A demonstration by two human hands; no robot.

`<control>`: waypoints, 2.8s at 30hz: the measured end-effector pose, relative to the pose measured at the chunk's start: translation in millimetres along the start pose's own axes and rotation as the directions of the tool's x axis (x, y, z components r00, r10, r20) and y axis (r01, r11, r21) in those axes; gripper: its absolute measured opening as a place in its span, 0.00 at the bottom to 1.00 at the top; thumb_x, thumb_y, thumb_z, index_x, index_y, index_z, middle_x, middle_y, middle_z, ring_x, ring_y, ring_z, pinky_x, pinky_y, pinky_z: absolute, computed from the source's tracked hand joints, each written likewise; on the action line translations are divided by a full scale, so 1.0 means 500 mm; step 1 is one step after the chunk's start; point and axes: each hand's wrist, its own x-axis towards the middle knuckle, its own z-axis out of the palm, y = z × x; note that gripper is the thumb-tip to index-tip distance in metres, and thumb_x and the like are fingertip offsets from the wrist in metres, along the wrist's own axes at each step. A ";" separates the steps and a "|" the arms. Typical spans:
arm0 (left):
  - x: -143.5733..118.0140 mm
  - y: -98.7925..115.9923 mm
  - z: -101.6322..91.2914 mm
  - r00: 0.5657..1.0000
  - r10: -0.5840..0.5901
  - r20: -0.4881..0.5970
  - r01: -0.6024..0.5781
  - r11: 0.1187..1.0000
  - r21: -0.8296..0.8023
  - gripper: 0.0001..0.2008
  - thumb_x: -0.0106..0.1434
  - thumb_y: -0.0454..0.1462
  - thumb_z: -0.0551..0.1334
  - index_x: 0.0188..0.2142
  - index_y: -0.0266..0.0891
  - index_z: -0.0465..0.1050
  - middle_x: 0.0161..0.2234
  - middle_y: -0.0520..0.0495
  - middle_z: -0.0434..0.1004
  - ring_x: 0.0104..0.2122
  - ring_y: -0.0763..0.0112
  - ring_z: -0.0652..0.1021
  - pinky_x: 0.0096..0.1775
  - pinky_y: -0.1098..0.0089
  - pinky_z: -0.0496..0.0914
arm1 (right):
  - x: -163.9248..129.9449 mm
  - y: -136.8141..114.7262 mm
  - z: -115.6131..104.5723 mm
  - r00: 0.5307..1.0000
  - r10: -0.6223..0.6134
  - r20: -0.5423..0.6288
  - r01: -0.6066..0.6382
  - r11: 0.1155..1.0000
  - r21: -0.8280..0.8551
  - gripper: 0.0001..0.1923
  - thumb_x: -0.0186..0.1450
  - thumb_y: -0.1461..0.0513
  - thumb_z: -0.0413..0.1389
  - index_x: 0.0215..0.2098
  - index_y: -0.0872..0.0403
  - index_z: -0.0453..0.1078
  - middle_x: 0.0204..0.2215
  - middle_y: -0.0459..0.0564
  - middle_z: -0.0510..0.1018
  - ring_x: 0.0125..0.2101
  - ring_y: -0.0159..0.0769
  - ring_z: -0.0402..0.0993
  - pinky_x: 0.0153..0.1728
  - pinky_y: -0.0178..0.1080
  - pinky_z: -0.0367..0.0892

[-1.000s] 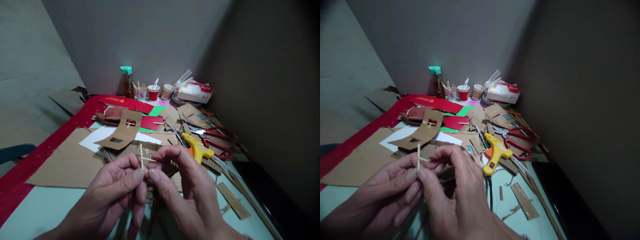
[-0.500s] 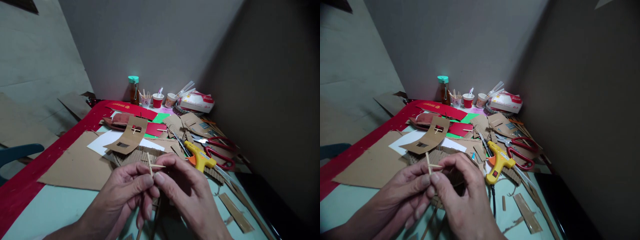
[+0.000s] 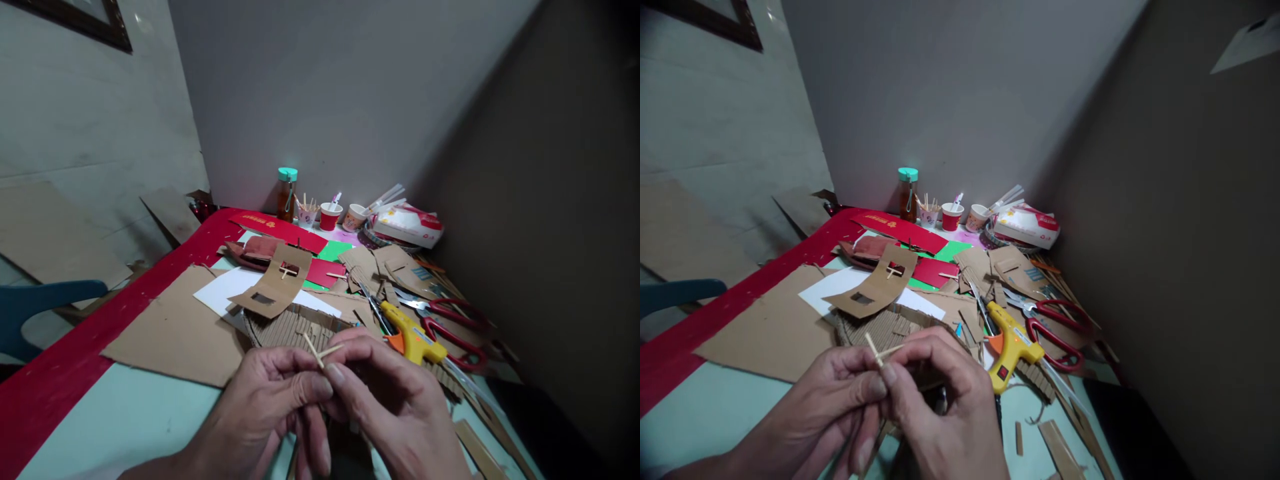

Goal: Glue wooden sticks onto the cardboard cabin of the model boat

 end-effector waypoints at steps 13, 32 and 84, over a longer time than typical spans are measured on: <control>-0.004 0.011 0.002 0.999 0.028 -0.035 -0.027 0.999 0.042 0.18 0.46 0.44 0.81 0.22 0.34 0.79 0.18 0.52 0.77 0.10 0.80 0.71 0.10 0.82 0.65 | 0.010 -0.029 -0.014 0.995 -0.055 0.088 0.053 0.998 0.024 0.05 0.64 0.65 0.62 0.30 0.54 0.80 0.31 0.49 0.81 0.31 0.32 0.78 0.31 0.32 0.74; -0.016 0.049 -0.018 0.977 0.200 -0.069 -0.128 0.818 0.561 0.10 0.59 0.42 0.73 0.29 0.38 0.79 0.16 0.53 0.77 0.12 0.76 0.73 0.16 0.80 0.68 | 0.013 -0.044 -0.038 0.996 0.019 0.090 -0.008 0.993 -0.117 0.07 0.65 0.62 0.58 0.29 0.55 0.74 0.23 0.44 0.77 0.22 0.29 0.71 0.22 0.29 0.67; -0.035 0.054 -0.011 0.940 0.336 -0.063 -0.217 0.728 0.651 0.13 0.63 0.46 0.69 0.28 0.40 0.77 0.19 0.56 0.70 0.16 0.80 0.67 0.17 0.83 0.64 | 0.012 -0.049 -0.067 0.994 -0.105 -0.016 0.099 0.975 -0.200 0.06 0.70 0.61 0.61 0.46 0.49 0.76 0.36 0.42 0.82 0.35 0.30 0.79 0.36 0.30 0.71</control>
